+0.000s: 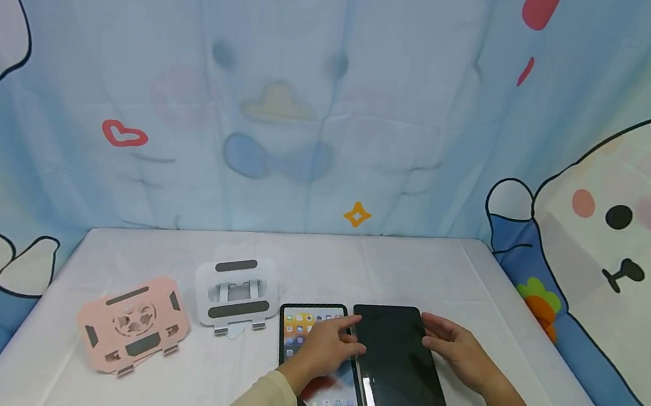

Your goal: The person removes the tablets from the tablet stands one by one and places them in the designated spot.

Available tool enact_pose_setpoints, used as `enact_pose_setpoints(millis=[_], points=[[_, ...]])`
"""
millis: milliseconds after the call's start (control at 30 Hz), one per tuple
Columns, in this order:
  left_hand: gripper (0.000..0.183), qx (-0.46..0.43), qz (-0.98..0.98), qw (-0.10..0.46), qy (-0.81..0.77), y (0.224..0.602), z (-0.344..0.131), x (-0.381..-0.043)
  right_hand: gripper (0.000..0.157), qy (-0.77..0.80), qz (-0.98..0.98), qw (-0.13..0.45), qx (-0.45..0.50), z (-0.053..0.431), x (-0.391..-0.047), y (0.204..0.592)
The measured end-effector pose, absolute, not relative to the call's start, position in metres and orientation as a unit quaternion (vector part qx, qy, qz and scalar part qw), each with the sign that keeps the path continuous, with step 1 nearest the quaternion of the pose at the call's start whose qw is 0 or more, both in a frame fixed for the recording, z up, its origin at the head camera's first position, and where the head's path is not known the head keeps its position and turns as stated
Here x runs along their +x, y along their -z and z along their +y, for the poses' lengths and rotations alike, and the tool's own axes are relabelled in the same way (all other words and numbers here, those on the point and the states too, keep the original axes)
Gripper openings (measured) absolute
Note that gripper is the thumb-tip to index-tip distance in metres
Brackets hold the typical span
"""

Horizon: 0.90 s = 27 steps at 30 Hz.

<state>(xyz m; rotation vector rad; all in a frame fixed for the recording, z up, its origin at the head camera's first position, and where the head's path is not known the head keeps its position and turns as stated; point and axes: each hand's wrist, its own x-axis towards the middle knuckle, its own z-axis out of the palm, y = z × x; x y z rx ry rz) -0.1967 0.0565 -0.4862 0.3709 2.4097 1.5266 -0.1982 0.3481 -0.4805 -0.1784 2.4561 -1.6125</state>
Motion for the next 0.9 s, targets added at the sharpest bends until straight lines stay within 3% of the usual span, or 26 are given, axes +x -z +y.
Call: enact_pose_setpoints(millis=[500, 900], points=[[0.059, 0.132, 0.824, 0.126, -0.536, 0.4902, 0.0593, -0.1978, 0.069, 0.527, 0.838, 0.126, -0.066, 0.3455, -0.2022, 0.4789], [0.059, 0.132, 0.819, 0.129, -0.543, 0.4889, 0.0569, -0.1969, 0.071, 0.519, 0.846, 0.113, -0.045, 0.341, -0.1996, 0.4777]])
